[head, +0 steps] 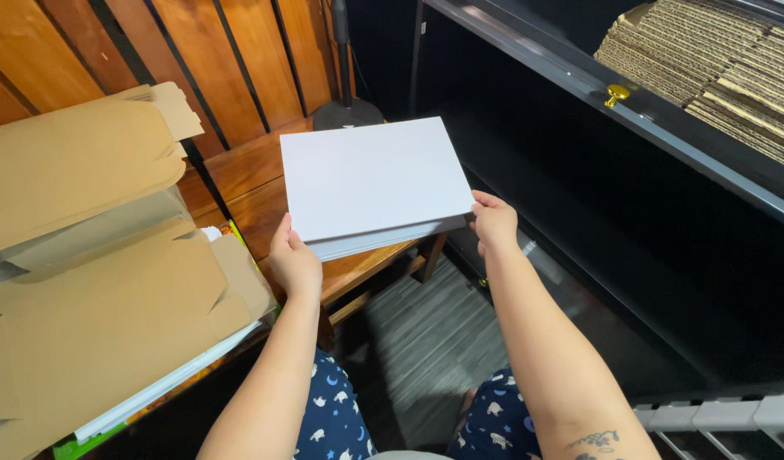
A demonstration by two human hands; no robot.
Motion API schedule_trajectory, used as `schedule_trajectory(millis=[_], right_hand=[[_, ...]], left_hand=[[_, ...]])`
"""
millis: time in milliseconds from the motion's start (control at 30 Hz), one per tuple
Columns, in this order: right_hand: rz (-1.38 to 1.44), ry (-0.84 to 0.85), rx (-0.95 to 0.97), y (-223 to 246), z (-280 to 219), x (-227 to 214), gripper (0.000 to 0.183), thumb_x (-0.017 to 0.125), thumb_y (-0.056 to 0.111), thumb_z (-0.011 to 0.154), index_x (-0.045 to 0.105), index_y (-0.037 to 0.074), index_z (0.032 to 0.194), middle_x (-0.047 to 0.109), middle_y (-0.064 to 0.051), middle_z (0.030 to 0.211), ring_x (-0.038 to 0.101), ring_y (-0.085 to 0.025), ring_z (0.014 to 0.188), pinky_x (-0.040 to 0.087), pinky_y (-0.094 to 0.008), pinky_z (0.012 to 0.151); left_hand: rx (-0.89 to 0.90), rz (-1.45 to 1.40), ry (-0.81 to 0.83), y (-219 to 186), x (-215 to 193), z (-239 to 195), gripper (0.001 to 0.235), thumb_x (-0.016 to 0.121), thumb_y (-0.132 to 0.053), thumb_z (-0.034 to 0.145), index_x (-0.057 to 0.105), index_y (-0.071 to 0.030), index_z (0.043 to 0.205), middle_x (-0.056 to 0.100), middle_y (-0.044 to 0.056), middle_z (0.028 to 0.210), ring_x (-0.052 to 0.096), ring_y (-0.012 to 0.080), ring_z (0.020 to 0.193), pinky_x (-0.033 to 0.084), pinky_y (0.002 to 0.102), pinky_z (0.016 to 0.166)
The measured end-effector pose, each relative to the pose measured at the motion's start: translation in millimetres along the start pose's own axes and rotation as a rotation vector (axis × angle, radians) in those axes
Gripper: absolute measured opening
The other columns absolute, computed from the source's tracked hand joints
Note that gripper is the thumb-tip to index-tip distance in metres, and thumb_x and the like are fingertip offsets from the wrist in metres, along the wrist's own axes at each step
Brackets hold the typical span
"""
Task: The person repeatedly takes a stack of white papers from a black shelf and places them onto a wooden table. The action is performed multiple times in a repetitive manner.
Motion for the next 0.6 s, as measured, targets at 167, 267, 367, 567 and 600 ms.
schedule_trajectory(millis=[167, 267, 367, 567, 600], right_hand=[[-0.065, -0.036, -0.031, -33, 21, 14, 0.025, 0.071, 0.003, 0.092, 0.081, 0.011, 0.114, 0.075, -0.016, 0.109, 0.071, -0.027, 0.108, 0.061, -0.037, 0.083], [-0.114, -0.052, -0.038, -35, 16, 16, 0.025, 0.072, 0.003, 0.091, 0.081, 0.011, 0.112, 0.075, -0.017, 0.111, 0.069, -0.03, 0.115, 0.058, -0.039, 0.09], [-0.117, -0.049, -0.026, -36, 10, 20, 0.025, 0.072, 0.003, 0.091, 0.081, 0.011, 0.113, 0.075, -0.017, 0.113, 0.067, -0.032, 0.12, 0.055, -0.041, 0.096], [-0.112, -0.026, -0.008, -43, 10, 22, 0.026, 0.069, 0.001, 0.094, 0.08, 0.009, 0.117, 0.073, -0.019, 0.115, 0.065, -0.035, 0.122, 0.053, -0.043, 0.1], [-0.123, -0.01, -0.001, -38, 4, 21, 0.028, 0.067, 0.0, 0.096, 0.078, 0.007, 0.12, 0.073, -0.02, 0.116, 0.065, -0.036, 0.123, 0.053, -0.044, 0.102]], left_hand=[[0.014, 0.113, 0.006, 37, 12, 16, 0.037, 0.047, -0.013, 0.111, 0.064, -0.019, 0.143, 0.062, 0.004, 0.139, 0.053, 0.0225, 0.139, 0.043, 0.038, 0.117], [0.038, 0.135, -0.01, 54, 17, 23, 0.035, 0.05, -0.01, 0.109, 0.067, -0.015, 0.14, 0.062, 0.008, 0.135, 0.055, 0.0272, 0.136, 0.042, 0.04, 0.117], [0.052, 0.134, -0.029, 65, 18, 30, 0.034, 0.053, -0.007, 0.107, 0.07, -0.013, 0.136, 0.061, 0.011, 0.131, 0.056, 0.0303, 0.133, 0.041, 0.039, 0.117], [0.067, 0.158, -0.028, 85, 21, 43, 0.034, 0.056, -0.006, 0.105, 0.071, -0.012, 0.134, 0.06, 0.011, 0.127, 0.056, 0.0308, 0.13, 0.041, 0.039, 0.116], [0.059, 0.153, -0.019, 85, 21, 43, 0.034, 0.056, -0.006, 0.104, 0.071, -0.012, 0.135, 0.059, 0.011, 0.127, 0.056, 0.0306, 0.129, 0.041, 0.039, 0.116]])
Point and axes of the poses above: each hand's wrist, its own z-axis towards the middle knuckle, its own x-axis out of the palm, y = z × x, the point moved 4 cm from there along z, towards the middle knuckle
